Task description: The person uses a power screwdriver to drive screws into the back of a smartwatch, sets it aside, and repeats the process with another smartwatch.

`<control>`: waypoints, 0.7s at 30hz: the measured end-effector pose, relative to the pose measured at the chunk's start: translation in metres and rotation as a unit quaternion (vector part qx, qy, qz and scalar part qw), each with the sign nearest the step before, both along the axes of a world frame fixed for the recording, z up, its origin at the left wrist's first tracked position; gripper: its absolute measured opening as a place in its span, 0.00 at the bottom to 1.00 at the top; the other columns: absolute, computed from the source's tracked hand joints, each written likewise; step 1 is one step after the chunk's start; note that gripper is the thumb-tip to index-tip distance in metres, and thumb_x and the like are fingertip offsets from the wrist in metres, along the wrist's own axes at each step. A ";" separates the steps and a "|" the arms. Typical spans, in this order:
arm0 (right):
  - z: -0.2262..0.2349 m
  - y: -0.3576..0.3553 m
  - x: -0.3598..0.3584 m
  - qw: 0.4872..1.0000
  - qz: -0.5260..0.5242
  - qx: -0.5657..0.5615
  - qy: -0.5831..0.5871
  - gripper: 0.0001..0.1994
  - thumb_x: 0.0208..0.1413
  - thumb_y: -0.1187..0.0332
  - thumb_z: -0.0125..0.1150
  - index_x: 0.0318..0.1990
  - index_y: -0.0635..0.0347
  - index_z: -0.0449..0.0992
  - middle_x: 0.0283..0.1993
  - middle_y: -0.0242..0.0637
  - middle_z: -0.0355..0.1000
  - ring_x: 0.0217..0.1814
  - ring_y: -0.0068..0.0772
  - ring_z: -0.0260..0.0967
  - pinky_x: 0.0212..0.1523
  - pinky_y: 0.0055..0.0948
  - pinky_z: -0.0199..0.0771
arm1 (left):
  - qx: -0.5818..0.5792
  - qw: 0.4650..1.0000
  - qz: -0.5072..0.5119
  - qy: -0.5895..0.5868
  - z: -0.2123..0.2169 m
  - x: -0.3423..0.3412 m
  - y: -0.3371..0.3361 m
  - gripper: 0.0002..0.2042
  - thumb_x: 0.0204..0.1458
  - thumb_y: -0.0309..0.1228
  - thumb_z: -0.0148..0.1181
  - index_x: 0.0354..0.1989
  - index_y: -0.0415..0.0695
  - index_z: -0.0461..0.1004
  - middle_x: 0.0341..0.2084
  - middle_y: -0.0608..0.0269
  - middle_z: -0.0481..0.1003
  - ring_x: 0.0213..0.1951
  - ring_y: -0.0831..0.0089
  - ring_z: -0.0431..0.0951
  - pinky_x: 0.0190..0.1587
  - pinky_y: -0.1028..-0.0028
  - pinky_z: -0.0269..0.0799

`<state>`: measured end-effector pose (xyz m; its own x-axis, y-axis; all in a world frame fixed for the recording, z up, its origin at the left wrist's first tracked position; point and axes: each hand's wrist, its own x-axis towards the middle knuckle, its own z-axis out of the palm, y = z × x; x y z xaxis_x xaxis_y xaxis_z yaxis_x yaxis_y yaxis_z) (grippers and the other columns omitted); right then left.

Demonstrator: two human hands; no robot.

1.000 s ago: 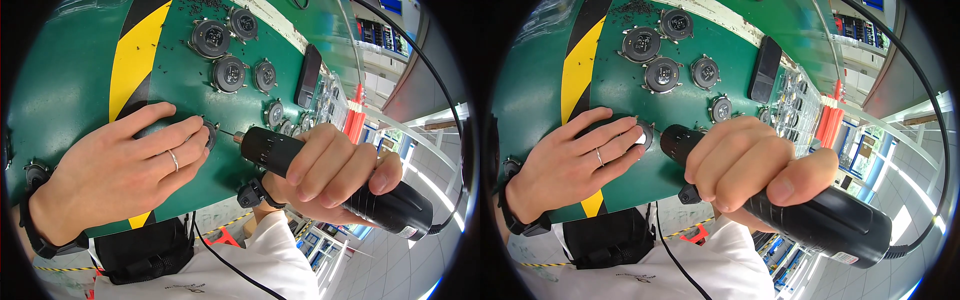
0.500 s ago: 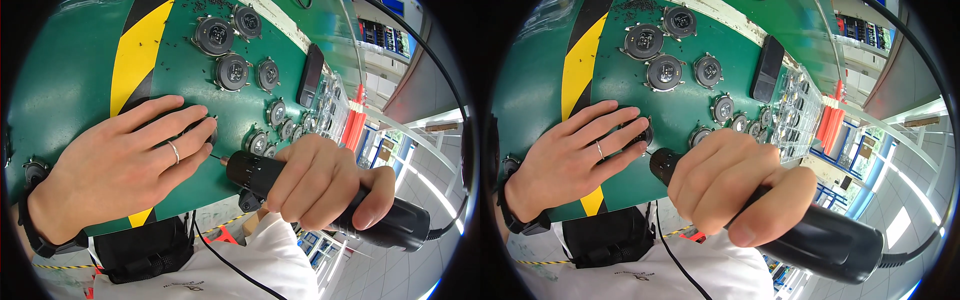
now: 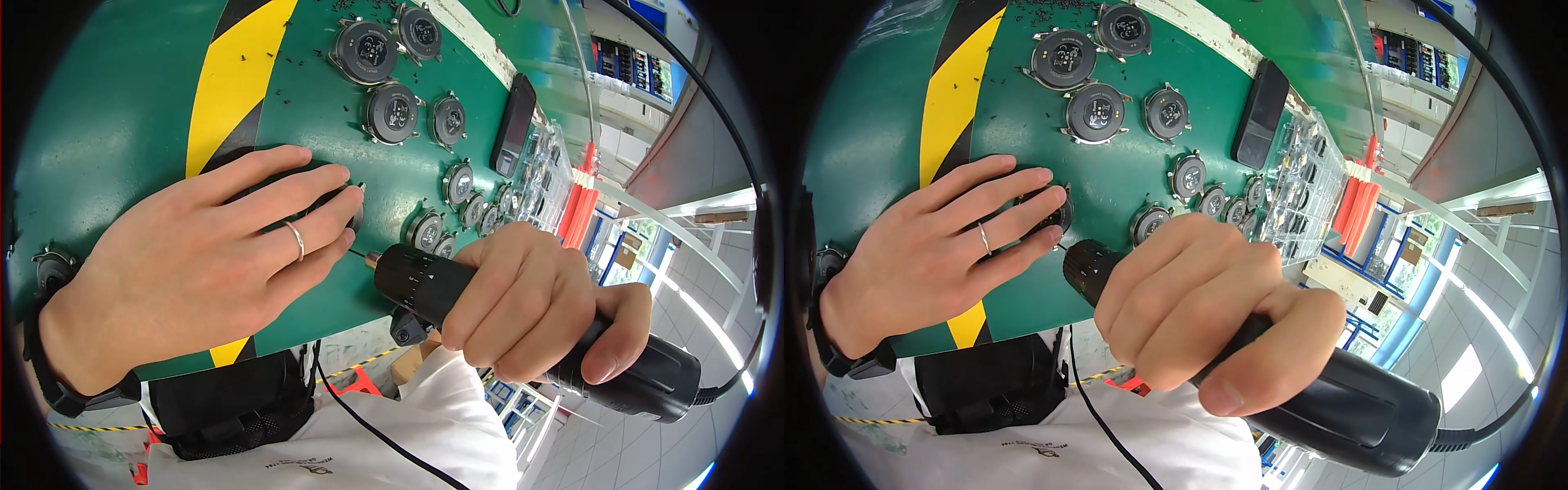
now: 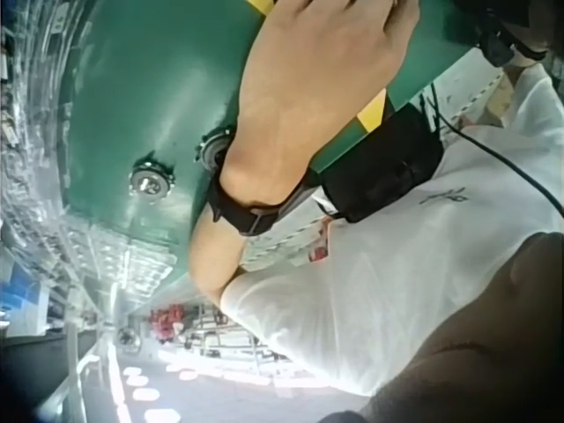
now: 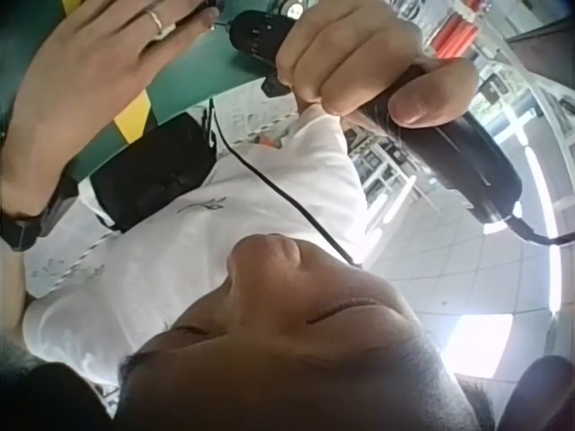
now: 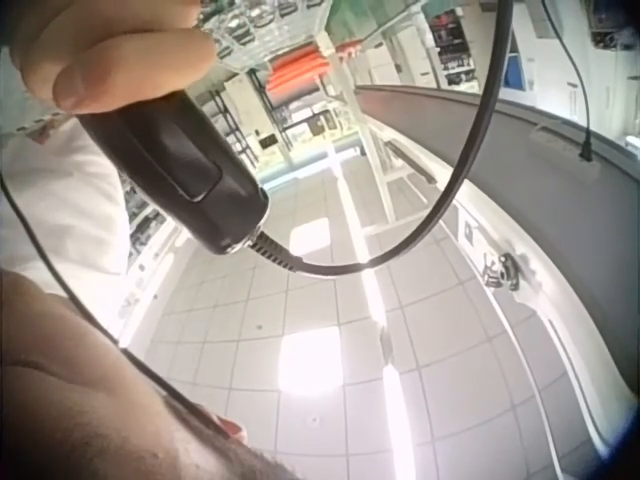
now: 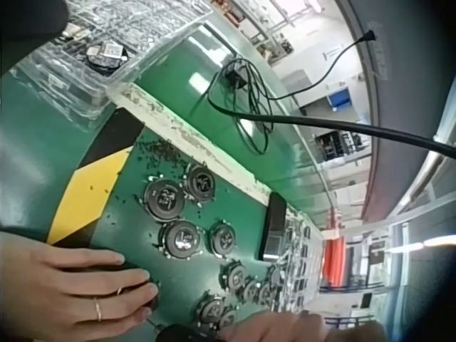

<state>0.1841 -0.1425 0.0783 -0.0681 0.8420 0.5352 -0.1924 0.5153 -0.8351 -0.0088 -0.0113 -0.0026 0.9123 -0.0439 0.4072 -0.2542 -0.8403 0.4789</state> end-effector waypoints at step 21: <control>-0.007 0.001 -0.024 0.999 -0.023 0.019 -0.011 0.06 0.64 0.72 0.56 0.41 0.62 0.64 0.22 0.43 0.74 0.14 0.33 0.71 0.13 0.33 0.75 | -0.011 0.999 0.035 -0.030 -0.014 -0.008 -0.007 0.10 0.51 0.28 0.65 0.42 0.47 0.84 0.50 0.66 0.78 0.56 0.65 0.76 0.64 0.64 0.72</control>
<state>0.1605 -0.1415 0.0715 -0.0425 0.8239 0.5651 -0.1492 0.5540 -0.8190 -0.0170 -0.0183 -0.0165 0.8868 0.0290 0.4613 -0.2233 -0.8469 0.4825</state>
